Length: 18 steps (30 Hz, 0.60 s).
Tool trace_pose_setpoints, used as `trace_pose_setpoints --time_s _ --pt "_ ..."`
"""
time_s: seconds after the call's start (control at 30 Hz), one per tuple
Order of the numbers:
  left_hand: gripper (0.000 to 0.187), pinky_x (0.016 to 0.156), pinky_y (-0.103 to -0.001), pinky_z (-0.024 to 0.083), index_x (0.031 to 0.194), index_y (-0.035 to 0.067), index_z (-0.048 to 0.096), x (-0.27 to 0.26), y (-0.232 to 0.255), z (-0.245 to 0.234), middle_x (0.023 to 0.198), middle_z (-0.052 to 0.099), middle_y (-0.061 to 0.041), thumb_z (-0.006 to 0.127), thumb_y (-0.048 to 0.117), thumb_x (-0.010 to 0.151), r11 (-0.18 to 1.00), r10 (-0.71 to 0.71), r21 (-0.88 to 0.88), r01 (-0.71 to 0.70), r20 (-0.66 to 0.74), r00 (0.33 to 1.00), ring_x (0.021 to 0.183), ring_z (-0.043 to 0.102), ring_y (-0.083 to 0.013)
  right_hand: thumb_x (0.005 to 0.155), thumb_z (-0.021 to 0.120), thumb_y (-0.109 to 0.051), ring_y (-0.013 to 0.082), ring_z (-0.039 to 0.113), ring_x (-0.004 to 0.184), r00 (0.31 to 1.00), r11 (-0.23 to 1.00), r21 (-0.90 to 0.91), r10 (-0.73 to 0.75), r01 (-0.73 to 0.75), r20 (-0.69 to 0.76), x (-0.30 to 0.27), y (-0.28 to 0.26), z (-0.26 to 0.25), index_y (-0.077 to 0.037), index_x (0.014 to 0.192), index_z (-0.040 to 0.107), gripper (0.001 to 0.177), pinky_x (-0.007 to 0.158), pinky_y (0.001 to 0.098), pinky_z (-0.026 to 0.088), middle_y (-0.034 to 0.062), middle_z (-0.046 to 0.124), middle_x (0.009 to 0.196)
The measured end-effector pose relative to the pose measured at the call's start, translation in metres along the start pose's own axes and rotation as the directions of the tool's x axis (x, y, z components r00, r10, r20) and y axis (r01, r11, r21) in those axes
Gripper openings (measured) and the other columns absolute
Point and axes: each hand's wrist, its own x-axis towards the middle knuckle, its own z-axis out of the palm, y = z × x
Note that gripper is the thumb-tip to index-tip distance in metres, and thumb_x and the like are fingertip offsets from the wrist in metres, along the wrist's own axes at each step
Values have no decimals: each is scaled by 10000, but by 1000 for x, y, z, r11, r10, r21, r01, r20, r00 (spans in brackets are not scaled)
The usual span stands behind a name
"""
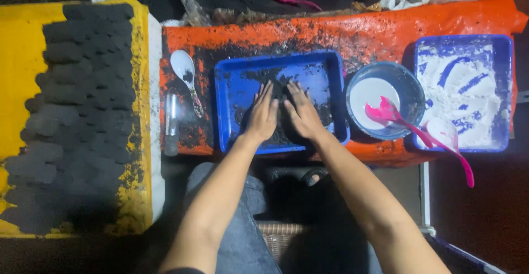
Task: The person kneads a dark, granular substance in a blue tray using both hands. They then pour water from a metal kettle into the tray and continue to mix and press the material.
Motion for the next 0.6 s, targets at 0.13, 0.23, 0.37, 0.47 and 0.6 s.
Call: trace_pose_setpoints --time_s 0.13,0.23,0.37,0.47,0.6 --pt "623 1277 -534 174 1592 24 357 -10 19 -20 1625 376 -245 199 409 1129 932 -180 -342 116 -163 970 1536 303 -384 1017 538 -564 456 345 1489 998 988 -143 -63 58 -31 -1 -14 -23 -53 1570 408 764 1213 600 279 230 416 1591" --pt "747 1288 -480 173 1560 -25 396 -25 41 -29 1599 389 -267 186 530 1104 858 -365 -430 281 -127 922 1531 303 -356 782 610 -847 460 236 1536 976 927 -326 -130 182 175 6 -31 -16 -136 1605 345 1120 1231 616 250 201 294 1663" --pt "712 1292 -492 162 1596 -11 307 -19 30 -13 1627 332 -284 203 502 1113 840 -390 -438 322 -73 918 1541 277 -376 695 705 -728 350 268 1549 903 722 -553 -256 416 345 20 -1 22 -150 1546 425 1066 1233 574 269 117 323 1652" --pt "697 1293 -477 154 1622 11 251 -13 23 -10 1652 301 -258 222 494 1121 824 -413 -463 326 -97 905 1548 263 -357 812 495 -779 313 423 1442 873 670 -562 -411 484 262 30 35 49 -139 1386 577 863 1207 544 292 115 494 1469" --pt "629 1255 -532 240 1563 -56 342 -4 34 -17 1567 407 -325 258 384 1123 868 -345 -424 258 -142 928 1481 375 -424 990 521 -361 289 556 1048 808 581 -602 -554 548 200 52 93 84 -166 1009 694 261 932 432 437 73 591 1084"
